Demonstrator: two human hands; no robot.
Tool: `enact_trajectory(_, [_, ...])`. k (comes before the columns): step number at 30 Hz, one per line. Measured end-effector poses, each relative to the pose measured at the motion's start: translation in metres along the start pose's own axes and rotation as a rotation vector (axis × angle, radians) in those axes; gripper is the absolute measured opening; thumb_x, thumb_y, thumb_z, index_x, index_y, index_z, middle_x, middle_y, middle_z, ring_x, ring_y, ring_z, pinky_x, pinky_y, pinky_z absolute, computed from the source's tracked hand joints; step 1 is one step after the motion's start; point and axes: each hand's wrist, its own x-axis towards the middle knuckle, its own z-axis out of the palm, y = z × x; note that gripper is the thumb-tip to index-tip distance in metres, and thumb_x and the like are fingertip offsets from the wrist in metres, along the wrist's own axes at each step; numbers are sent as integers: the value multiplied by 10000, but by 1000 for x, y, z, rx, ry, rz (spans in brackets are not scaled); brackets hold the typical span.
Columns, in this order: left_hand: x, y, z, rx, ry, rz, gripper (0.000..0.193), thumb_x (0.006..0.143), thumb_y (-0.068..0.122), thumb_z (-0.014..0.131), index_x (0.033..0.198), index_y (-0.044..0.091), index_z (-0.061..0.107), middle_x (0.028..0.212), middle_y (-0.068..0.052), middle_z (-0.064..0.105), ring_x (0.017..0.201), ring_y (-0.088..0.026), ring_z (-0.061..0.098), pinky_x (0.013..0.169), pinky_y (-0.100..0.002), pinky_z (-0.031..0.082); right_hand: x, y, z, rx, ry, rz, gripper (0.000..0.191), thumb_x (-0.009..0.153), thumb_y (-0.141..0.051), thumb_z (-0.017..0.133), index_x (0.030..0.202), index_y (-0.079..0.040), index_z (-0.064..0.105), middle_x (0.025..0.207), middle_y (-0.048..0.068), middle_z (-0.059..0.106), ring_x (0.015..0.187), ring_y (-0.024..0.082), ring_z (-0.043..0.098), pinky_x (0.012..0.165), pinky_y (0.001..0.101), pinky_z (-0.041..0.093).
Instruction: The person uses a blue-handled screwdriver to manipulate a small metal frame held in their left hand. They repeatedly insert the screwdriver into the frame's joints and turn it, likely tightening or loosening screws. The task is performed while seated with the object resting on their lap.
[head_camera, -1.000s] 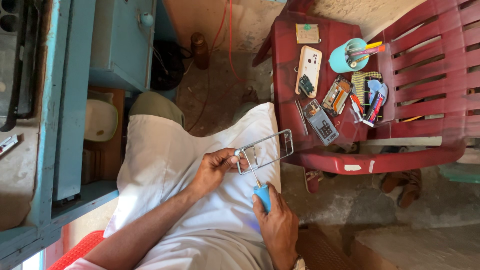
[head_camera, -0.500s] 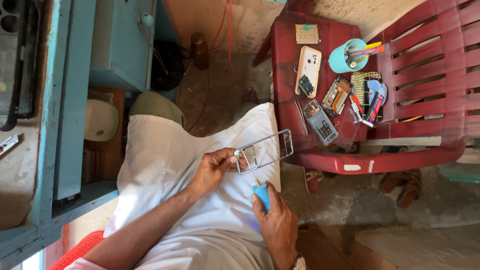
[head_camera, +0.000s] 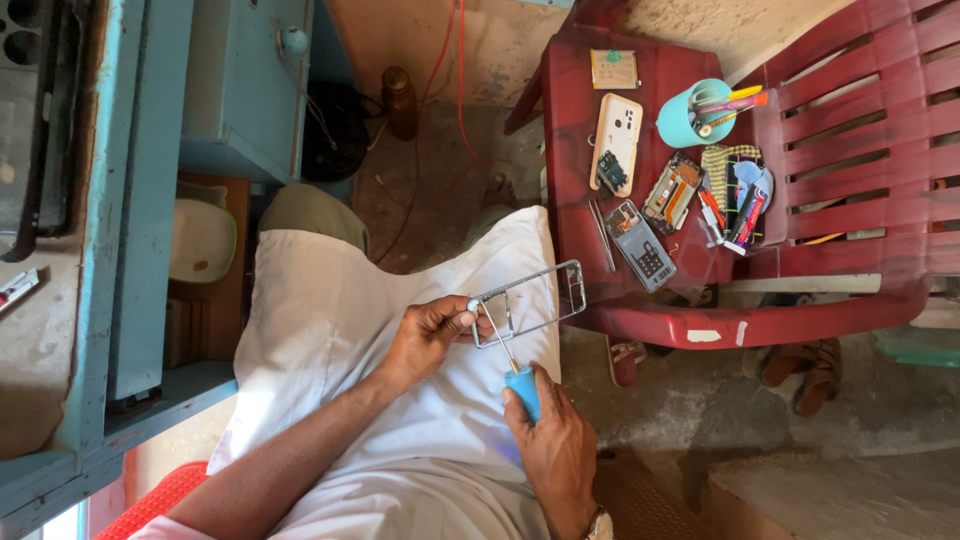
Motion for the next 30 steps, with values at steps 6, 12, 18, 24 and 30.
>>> enact_trajectory(6, [0,0,-1,9,3,4,197,1034,79,574,1130,-28,709,992,-111,772,943,-183,748,874,-372,659,2,0,-1,-3,-12,10,500,877,-383,717,1244,-50,656,999,176,750,811,387,730,665,455,574])
enact_trajectory(12, [0,-1,-1,6,2,0,198,1040,84,571,1124,-29,710,992,-110,770,933,-179,742,872,-371,658,1,0,-2,-3,-15,-1,496,878,-385,719,1244,-56,659,977,169,750,790,381,730,652,454,572])
enact_trajectory(18, [-1,-1,-3,11,-6,1,202,1037,88,572,1133,-24,711,994,-107,772,930,-178,742,873,-367,657,1,0,-2,-4,-11,-19,490,874,-366,729,1236,-44,654,970,172,750,777,377,731,643,450,573])
enact_trajectory(24, [-1,-1,-2,11,0,3,194,1027,73,580,1134,-23,710,1006,-102,773,939,-172,744,874,-366,657,1,-1,-3,15,-7,-26,483,872,-355,736,1229,-40,654,972,169,751,787,372,733,648,445,574])
enact_trajectory(30, [0,2,-2,42,-8,23,200,1028,77,590,1147,-24,716,993,-105,773,919,-170,739,874,-360,656,2,-3,-5,26,-26,-15,484,869,-348,736,1233,-40,652,991,173,750,804,376,733,662,447,573])
